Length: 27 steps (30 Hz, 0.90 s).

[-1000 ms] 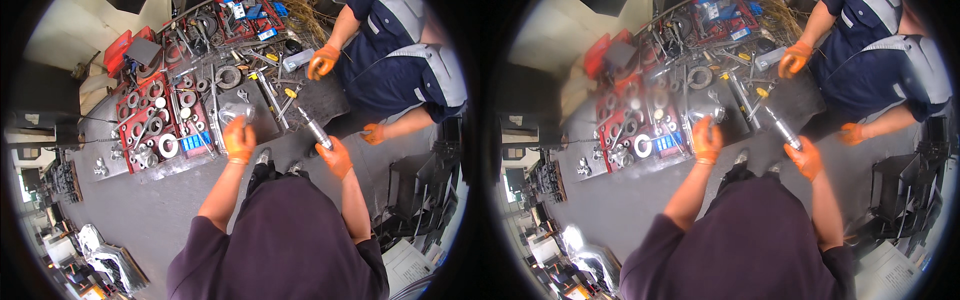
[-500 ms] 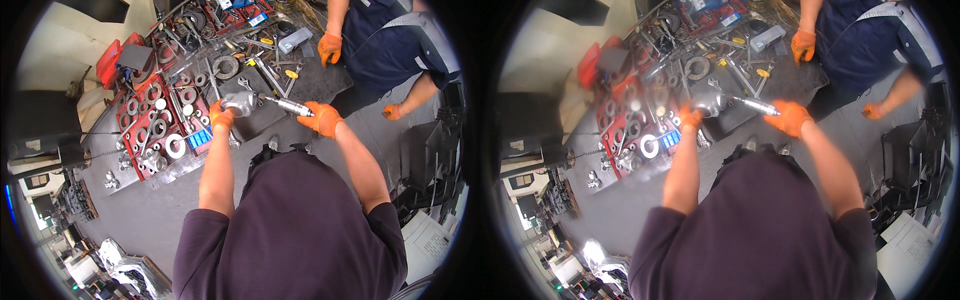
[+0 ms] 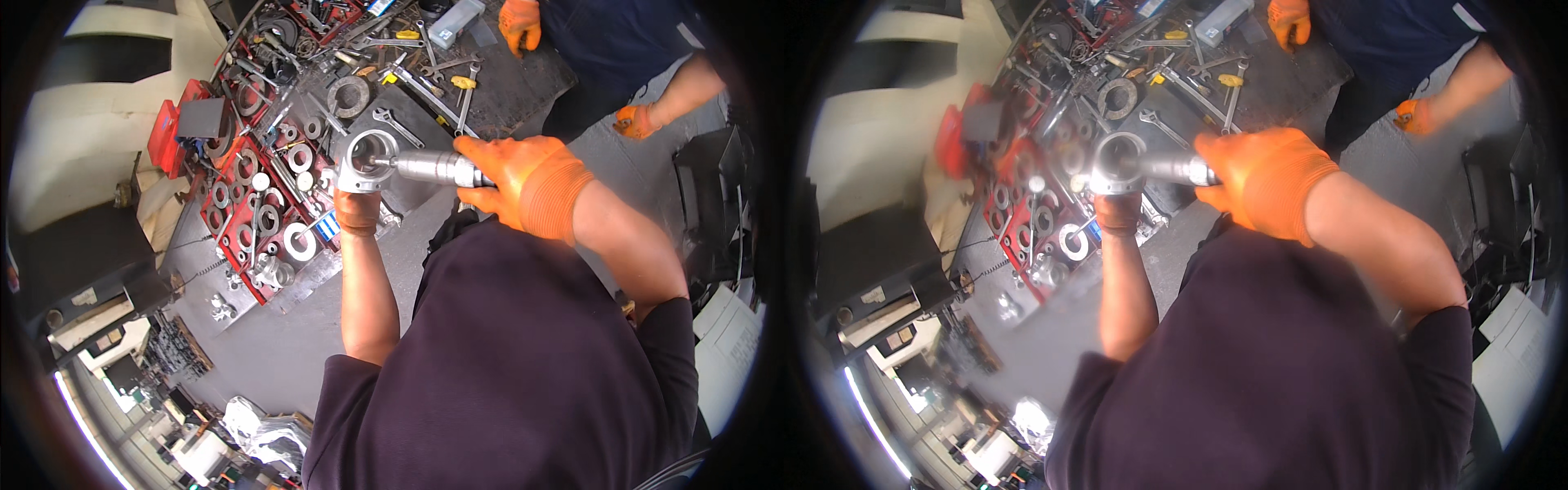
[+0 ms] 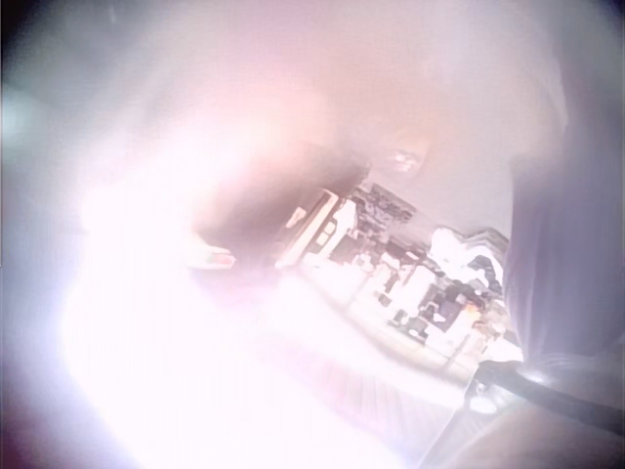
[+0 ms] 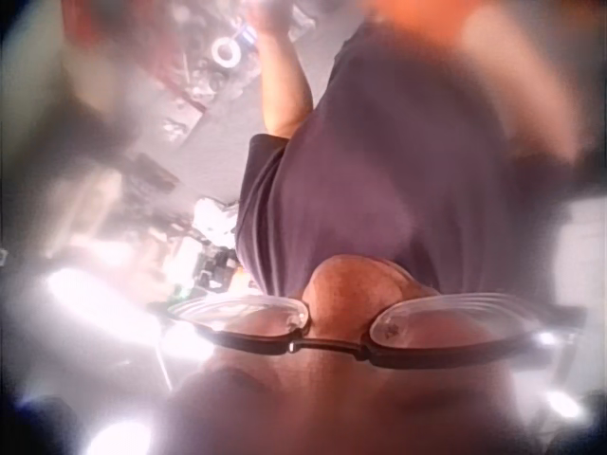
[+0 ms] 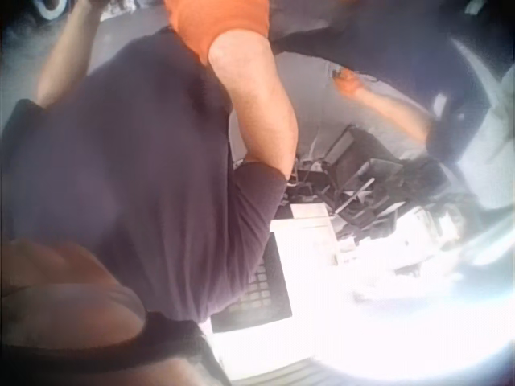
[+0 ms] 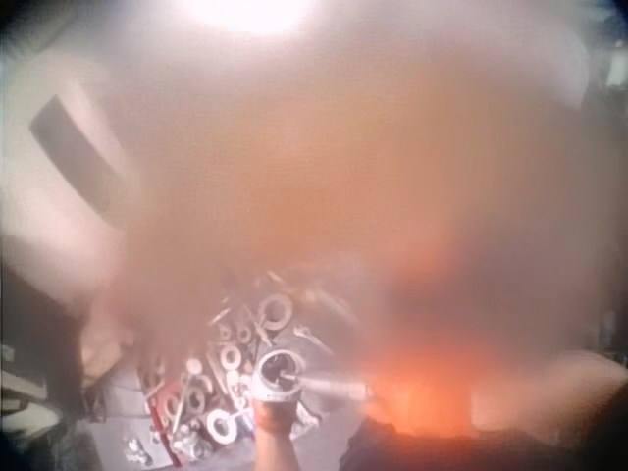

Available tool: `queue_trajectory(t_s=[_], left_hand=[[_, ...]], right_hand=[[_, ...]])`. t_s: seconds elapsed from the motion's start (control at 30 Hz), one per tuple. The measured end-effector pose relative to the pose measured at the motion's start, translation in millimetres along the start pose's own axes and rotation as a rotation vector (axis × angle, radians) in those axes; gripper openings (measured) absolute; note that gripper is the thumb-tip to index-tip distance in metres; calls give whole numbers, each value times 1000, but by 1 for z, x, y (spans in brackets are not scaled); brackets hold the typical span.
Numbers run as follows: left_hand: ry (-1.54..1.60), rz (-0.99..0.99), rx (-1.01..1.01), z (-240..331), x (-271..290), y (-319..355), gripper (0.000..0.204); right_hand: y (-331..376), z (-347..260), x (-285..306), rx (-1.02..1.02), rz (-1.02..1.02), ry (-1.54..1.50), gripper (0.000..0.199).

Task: The person operates a CNC machine control panel, then walks to a workbench to assemble a metal part with a coworker using a wrench. The person then uses a pneumatic tool to deburr the interior of a metal casting.

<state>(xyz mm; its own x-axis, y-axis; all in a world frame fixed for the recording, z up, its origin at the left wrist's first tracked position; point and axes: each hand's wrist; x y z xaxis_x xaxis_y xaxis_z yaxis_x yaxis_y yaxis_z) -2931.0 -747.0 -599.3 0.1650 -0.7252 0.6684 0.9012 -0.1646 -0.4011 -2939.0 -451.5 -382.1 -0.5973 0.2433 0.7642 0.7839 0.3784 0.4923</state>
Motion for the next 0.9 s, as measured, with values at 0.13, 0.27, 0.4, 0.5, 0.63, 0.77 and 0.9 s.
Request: queue_trajectory(t_s=[0.13, 0.27, 0.4, 0.5, 0.63, 0.77, 0.9], left_hand=[[177, 70, 55, 17, -11, 1, 45], [986, 130, 416, 15, -18, -2, 40], [960, 57, 423, 18, -29, -9, 44], [1141, 62, 445, 31, -31, -21, 47], [353, 34, -7, 43, -28, -26, 43], [204, 59, -106, 47, -28, -31, 42], [398, 74, -37, 53, -29, -37, 40]], right_hand=[[11, -10, 6, 55, 67, 108, 41], [10, -17, 8, 38, 130, 232, 34], [-1, -20, 6, 2, 100, 245, 30], [-3, -15, 2, 49, 176, 189, 27], [-6, -29, 20, -29, 48, 170, 27], [-3, -29, 23, -44, 14, 194, 32], [-9, -21, 5, -11, 67, 265, 39]])
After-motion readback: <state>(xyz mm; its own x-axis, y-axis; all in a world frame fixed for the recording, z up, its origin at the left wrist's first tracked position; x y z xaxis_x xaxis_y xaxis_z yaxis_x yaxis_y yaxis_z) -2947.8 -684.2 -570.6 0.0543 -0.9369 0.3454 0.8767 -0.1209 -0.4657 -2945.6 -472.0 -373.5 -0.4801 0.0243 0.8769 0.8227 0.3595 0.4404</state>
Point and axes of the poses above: each hand's wrist, its own y-axis away from the middle knuckle, its own x-axis out of the back of the hand, z = x × y, and after that the axes turned 5 degrees about -x, right-handed
